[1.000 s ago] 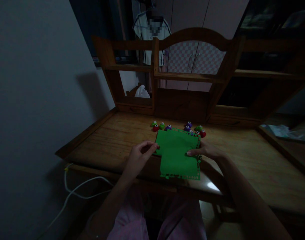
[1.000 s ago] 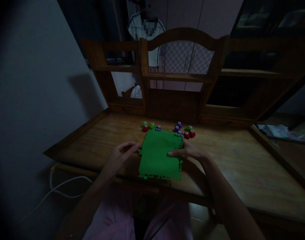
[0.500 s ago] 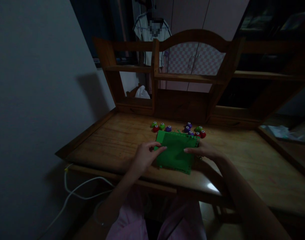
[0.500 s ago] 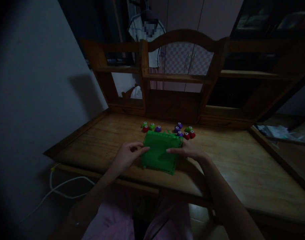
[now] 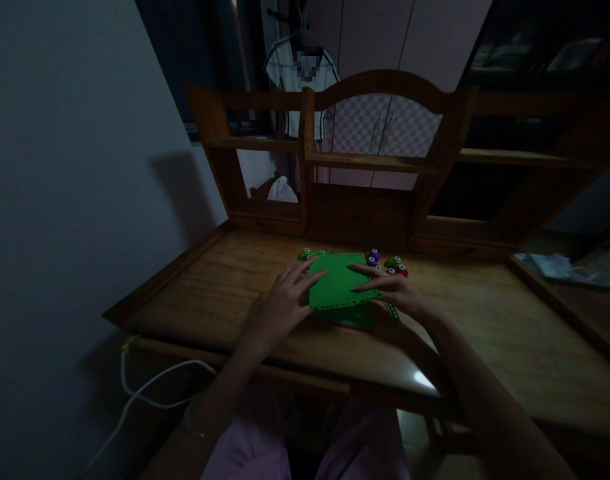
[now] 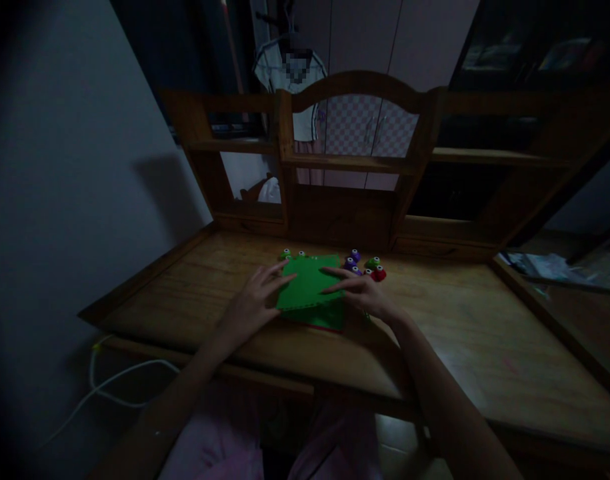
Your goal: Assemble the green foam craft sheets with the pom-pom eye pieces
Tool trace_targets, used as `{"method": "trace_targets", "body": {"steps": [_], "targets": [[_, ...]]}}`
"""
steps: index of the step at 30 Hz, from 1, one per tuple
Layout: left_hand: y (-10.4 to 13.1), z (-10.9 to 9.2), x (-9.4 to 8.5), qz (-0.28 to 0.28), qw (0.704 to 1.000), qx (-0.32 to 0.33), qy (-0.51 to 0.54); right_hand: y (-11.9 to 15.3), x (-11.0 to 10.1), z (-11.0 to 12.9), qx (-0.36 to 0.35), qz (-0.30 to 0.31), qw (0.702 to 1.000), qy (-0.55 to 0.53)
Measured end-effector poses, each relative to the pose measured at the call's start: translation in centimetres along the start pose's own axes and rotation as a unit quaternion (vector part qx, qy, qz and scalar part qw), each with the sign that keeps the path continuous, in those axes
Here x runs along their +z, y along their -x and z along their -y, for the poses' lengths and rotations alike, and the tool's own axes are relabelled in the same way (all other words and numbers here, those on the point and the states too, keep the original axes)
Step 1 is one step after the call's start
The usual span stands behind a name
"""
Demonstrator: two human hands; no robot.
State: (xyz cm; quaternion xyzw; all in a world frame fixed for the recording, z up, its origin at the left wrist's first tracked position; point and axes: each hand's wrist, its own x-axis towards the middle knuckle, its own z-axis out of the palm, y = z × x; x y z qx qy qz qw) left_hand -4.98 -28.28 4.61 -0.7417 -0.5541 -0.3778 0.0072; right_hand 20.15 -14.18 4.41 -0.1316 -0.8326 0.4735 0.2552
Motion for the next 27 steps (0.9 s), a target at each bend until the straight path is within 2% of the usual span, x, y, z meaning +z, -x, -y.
{"method": "trace_targets", "body": {"steps": [3, 6, 9, 12, 16, 20, 27], "targets": [[0.7, 1.1, 1.4, 0.035, 0.996, 0.020, -0.081, -0.2, 0.2, -1.7, 0.017, 0.026, 0.999, 0.025], [1.1, 1.2, 2.1, 0.067, 0.990, 0.029, -0.117, -0.2, 0.5, -3.0, 0.028, 0.037, 0.997, 0.064], [1.2, 0.9, 2.3, 0.107, 0.985, 0.031, -0.133, -0.1, 0.9, -3.2, 0.038, -0.001, 0.989, 0.140], [1.2, 0.7, 2.3, 0.135, 0.983, 0.015, -0.127, 0.1, 1.2, -2.5, 0.038, -0.037, 0.981, 0.187], [1.0, 1.0, 2.4, 0.147, 0.983, 0.000, -0.107, 0.0, 1.7, -1.5, 0.025, -0.013, 0.986, 0.163], [0.7, 1.5, 2.6, 0.149, 0.985, -0.010, -0.085, -0.2, 2.1, -1.6, 0.014, 0.010, 0.989, 0.147], [0.3, 1.8, 2.4, 0.158, 0.985, 0.000, -0.074, -0.2, 2.5, -1.8, 0.075, 0.047, 0.989, 0.118]]}}
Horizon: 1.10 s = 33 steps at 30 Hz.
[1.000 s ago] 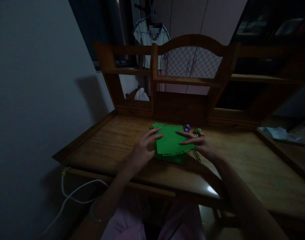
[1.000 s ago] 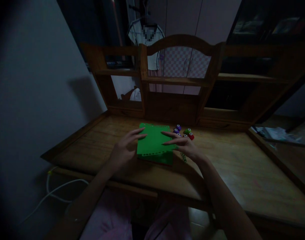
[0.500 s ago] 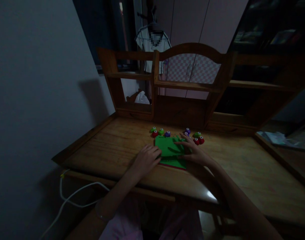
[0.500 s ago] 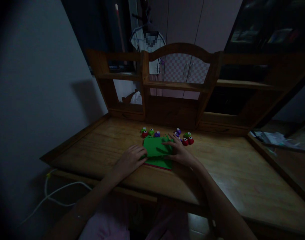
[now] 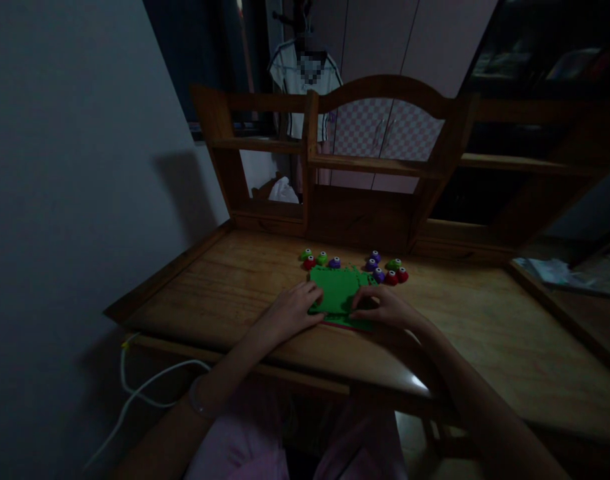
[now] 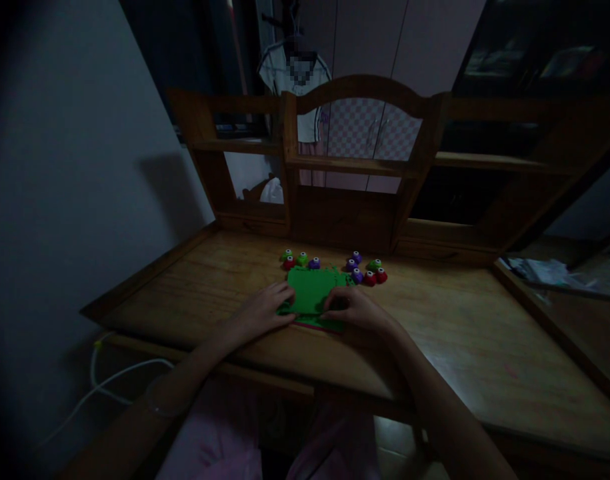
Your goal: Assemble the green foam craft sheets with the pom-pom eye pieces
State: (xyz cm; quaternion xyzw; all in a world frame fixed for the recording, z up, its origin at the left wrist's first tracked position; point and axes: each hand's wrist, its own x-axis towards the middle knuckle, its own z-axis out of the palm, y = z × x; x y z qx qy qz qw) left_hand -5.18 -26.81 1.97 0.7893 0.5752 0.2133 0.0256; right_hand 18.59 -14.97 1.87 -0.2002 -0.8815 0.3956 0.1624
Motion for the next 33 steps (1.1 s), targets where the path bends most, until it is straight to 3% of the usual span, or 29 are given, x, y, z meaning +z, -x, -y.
{"method": "trace_targets", "body": {"steps": [15, 33], "targets": [[-0.5, 0.2, 0.9, 0.002, 0.993, -0.013, 0.115, -0.2, 0.4, -0.3, 0.016, 0.015, 1.000, 0.020], [-1.2, 0.9, 1.1, 0.038, 0.995, 0.027, 0.094, -0.3, 0.6, -0.2, 0.008, 0.022, 0.997, 0.079]]}}
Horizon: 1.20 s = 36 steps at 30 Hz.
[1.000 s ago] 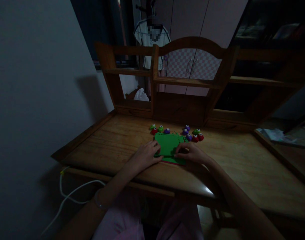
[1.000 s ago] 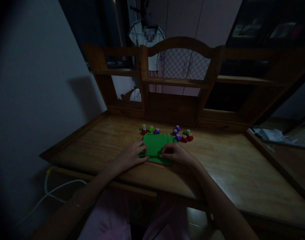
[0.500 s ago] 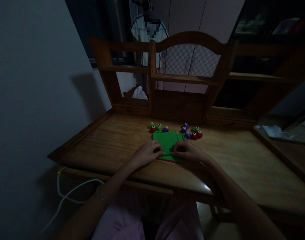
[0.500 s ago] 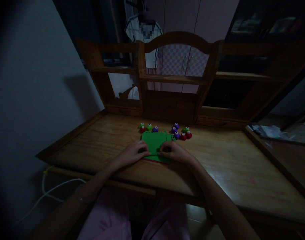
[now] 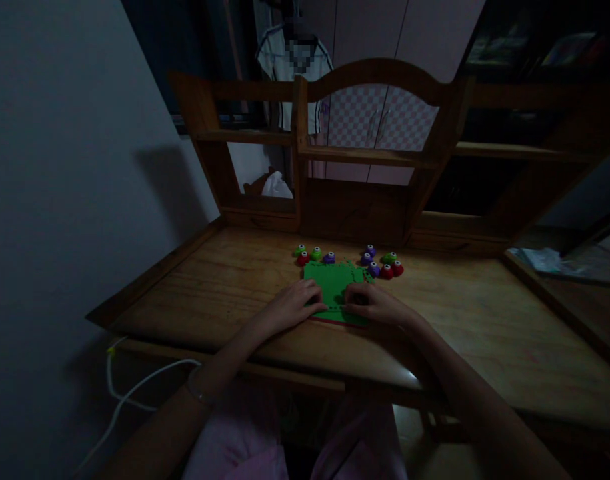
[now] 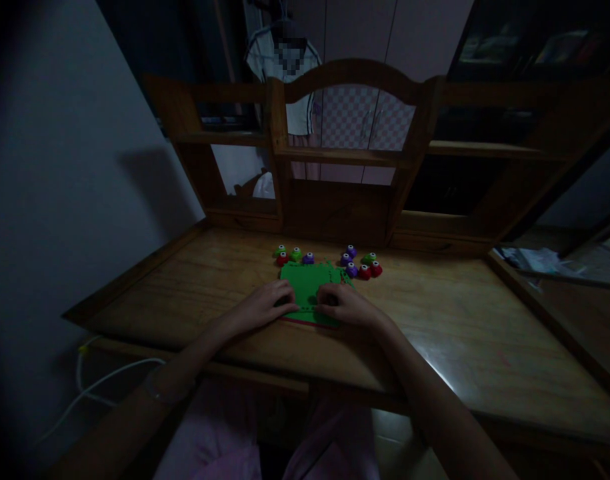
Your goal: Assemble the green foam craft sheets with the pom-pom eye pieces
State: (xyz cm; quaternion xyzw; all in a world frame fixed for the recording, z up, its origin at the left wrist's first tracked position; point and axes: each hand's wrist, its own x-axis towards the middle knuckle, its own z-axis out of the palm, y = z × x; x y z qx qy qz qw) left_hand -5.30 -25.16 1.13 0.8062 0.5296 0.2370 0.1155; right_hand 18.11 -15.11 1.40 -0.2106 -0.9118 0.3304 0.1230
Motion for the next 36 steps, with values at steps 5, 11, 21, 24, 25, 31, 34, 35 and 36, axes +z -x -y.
{"method": "trace_targets", "body": {"steps": [5, 11, 21, 24, 25, 31, 34, 35, 36], "targets": [[0.0, 0.1, 0.0, 0.009, 1.000, 0.013, -0.003, -0.2, 0.0, -0.1, -0.006, 0.001, 1.000, 0.011], [0.0, 0.2, 0.1, 0.009, 1.000, 0.017, -0.011, -0.3, 0.2, -0.2, -0.011, 0.001, 1.000, 0.010], [0.3, -0.2, -0.1, 0.013, 0.986, 0.120, -0.111, -0.5, 0.3, -0.2, -0.012, 0.002, 1.000, 0.011], [0.4, 0.1, -0.1, 0.023, 0.965, 0.190, -0.178, -0.4, 0.3, -0.1, -0.009, 0.000, 1.000, 0.012], [0.5, 0.1, -0.1, 0.024, 0.959, 0.206, -0.192, -0.4, 0.3, -0.1, -0.010, -0.001, 1.000, 0.012], [0.7, 0.1, -0.1, 0.016, 0.949, 0.229, -0.214, -0.3, 0.3, 0.1, -0.006, -0.003, 1.000, 0.015], [1.2, 0.4, -0.5, 0.017, 0.953, 0.225, -0.203, -0.3, 0.3, 0.2, -0.004, -0.007, 1.000, 0.018], [1.4, 0.6, -0.8, 0.019, 0.954, 0.222, -0.199, -0.3, 0.3, 0.2, -0.004, -0.007, 1.000, 0.018], [1.8, 0.8, -1.1, 0.022, 0.956, 0.218, -0.198, -0.3, 0.3, 0.2, -0.005, -0.008, 1.000, 0.017]]}}
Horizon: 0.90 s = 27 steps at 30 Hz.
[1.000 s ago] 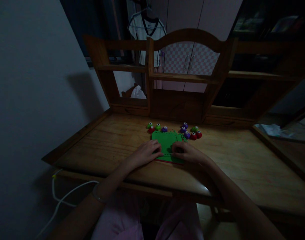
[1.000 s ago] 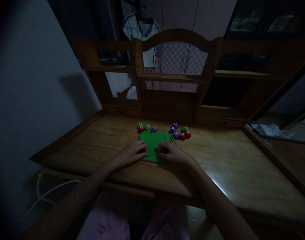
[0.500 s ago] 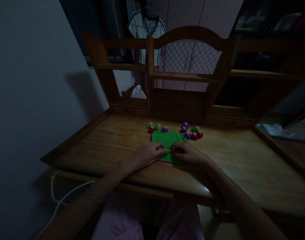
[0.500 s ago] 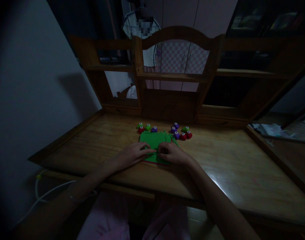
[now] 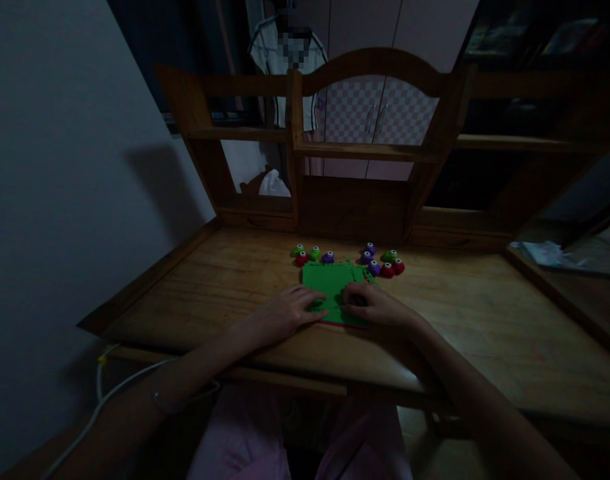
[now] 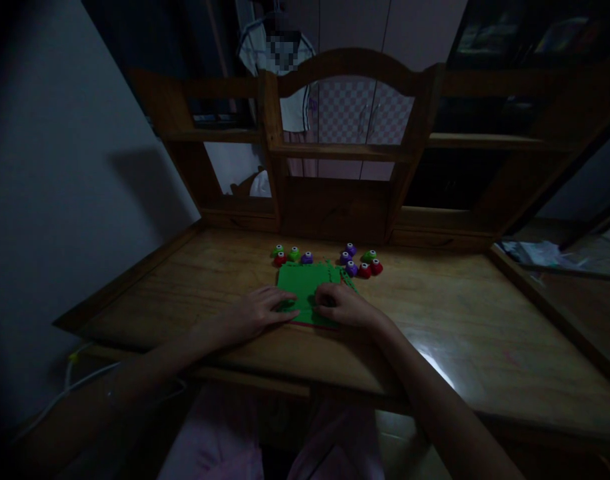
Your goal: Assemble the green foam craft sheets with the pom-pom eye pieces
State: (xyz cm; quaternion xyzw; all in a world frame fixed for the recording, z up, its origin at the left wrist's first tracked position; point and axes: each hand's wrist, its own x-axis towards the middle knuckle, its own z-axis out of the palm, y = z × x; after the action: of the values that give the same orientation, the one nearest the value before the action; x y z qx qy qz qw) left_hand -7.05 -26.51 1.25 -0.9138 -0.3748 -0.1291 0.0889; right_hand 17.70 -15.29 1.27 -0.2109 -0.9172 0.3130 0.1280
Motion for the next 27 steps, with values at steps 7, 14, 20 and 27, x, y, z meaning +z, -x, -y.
{"method": "trace_targets", "body": {"steps": [7, 14, 20, 27], "targets": [[3.3, 0.9, -1.3, 0.037, 0.999, -0.017, -0.012, 0.0, 0.0, -0.1, -0.002, 0.000, 1.000, -0.005], [5.2, 1.2, -0.8, 0.050, 0.997, -0.053, 0.015, 0.1, -0.1, 0.0, -0.004, 0.001, 1.000, -0.006], [4.9, -0.6, -1.0, -0.021, 0.987, -0.142, 0.072, 0.0, -0.2, 0.2, 0.004, 0.006, 1.000, -0.013], [1.2, -5.0, -0.8, -0.016, 0.988, -0.147, 0.043, -0.2, -0.1, -0.1, 0.001, 0.014, 1.000, -0.016]]}}
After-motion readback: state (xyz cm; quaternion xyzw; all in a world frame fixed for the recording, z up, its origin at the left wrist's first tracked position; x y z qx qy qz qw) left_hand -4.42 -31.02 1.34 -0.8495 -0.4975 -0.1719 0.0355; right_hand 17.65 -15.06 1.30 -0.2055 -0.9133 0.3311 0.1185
